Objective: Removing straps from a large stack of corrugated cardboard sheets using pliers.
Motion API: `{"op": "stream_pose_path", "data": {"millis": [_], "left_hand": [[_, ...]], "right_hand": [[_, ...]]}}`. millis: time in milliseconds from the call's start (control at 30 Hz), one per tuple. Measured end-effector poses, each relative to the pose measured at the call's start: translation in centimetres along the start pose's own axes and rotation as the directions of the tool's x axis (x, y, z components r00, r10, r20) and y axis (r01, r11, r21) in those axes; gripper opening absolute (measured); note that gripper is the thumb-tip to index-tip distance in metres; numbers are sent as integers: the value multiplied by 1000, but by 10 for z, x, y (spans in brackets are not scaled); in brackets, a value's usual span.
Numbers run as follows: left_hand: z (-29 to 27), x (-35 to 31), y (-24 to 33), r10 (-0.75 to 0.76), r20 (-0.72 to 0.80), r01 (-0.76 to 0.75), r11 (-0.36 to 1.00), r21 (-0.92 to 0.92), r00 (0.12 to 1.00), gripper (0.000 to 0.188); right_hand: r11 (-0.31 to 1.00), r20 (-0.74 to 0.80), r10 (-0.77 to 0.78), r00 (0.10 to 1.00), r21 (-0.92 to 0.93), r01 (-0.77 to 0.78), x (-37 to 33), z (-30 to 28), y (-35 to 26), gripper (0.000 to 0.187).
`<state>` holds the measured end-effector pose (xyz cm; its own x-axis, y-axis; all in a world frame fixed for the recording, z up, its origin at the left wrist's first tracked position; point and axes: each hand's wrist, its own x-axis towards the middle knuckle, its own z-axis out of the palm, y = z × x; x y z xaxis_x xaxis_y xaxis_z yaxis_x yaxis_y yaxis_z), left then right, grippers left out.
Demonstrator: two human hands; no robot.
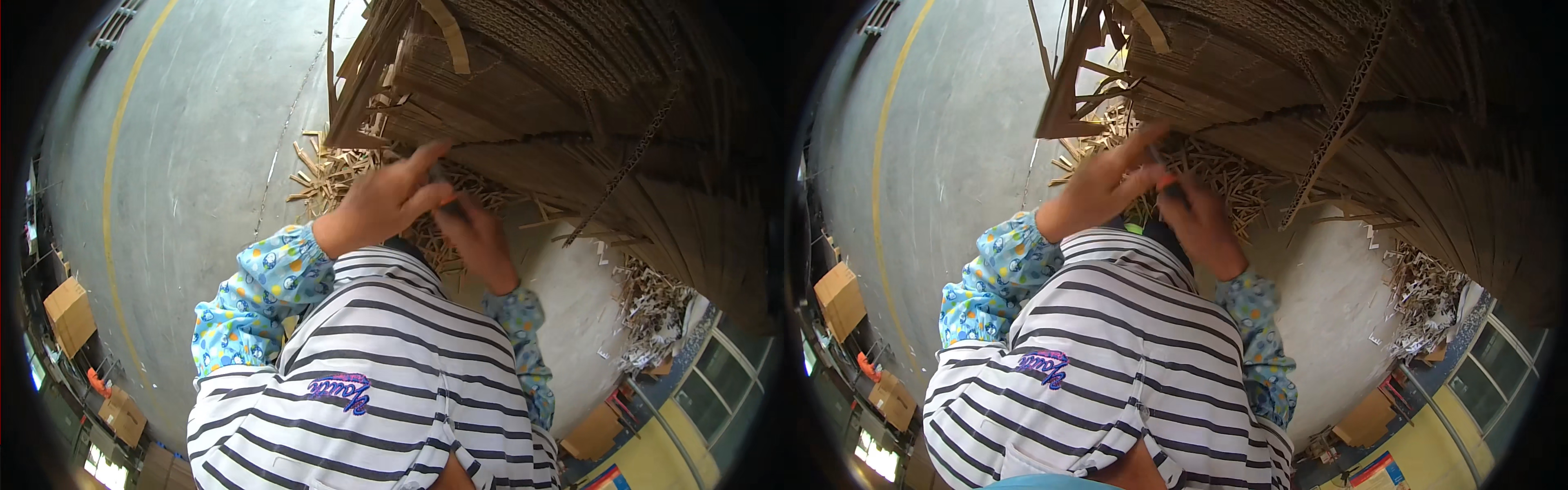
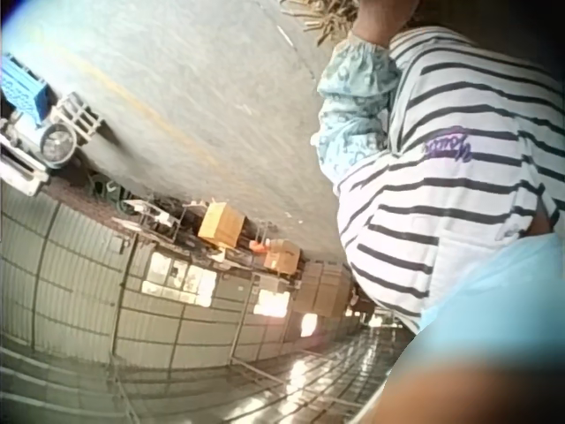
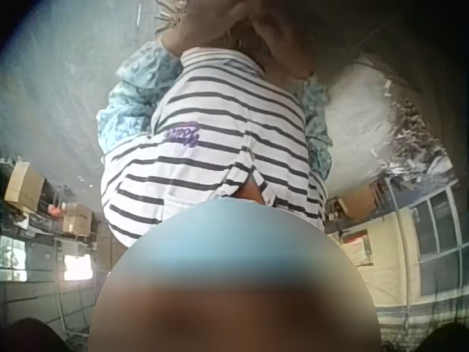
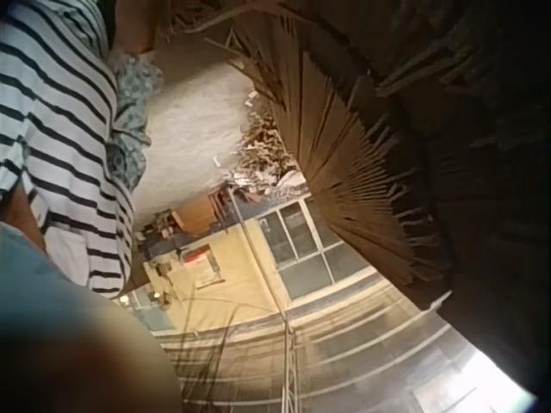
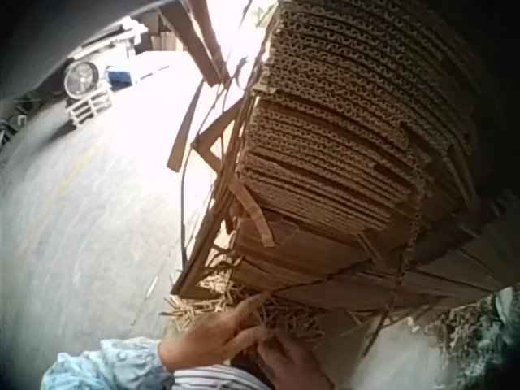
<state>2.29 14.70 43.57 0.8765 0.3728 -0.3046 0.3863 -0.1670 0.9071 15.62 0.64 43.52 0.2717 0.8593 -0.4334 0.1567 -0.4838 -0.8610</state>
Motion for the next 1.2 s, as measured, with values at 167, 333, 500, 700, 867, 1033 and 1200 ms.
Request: {"op": "stream_pose_path", "data": {"millis": [167, 333, 500, 700, 867, 1033, 1200], "left_hand": [[-18, 32, 49, 501, -263, -433, 858, 276, 825, 51], [-18, 60, 48, 513, -359, -468, 859, 208, 780, 48], [-29, 31, 43, 413, -243, -332, 890, 313, 878, 49], [-26, 7, 31, 296, -284, -161, 895, 416, 912, 49], [-56, 33, 37, 460, -492, -301, 879, 370, 739, 47], [-74, 44, 22, 340, -730, -220, 941, 259, 593, 35], [-26, 54, 46, 597, -500, -589, 784, 197, 627, 26]], "right_hand": [[972, -304, -236, 923, -62, 228, 38, -37, -54, 23], [953, -263, -286, 922, -175, 246, 62, -47, -69, 25], [972, -243, -227, 943, -116, 204, 40, -14, -67, 25], [984, -20, -43, 999, -176, 39, 18, -7, -36, 23], [985, -231, -23, 973, 164, 62, 20, -36, -59, 28], [976, -419, -73, 905, 158, 152, 20, -57, -57, 33], [981, -515, -134, 846, 55, 188, 20, -69, -61, 32]]}}
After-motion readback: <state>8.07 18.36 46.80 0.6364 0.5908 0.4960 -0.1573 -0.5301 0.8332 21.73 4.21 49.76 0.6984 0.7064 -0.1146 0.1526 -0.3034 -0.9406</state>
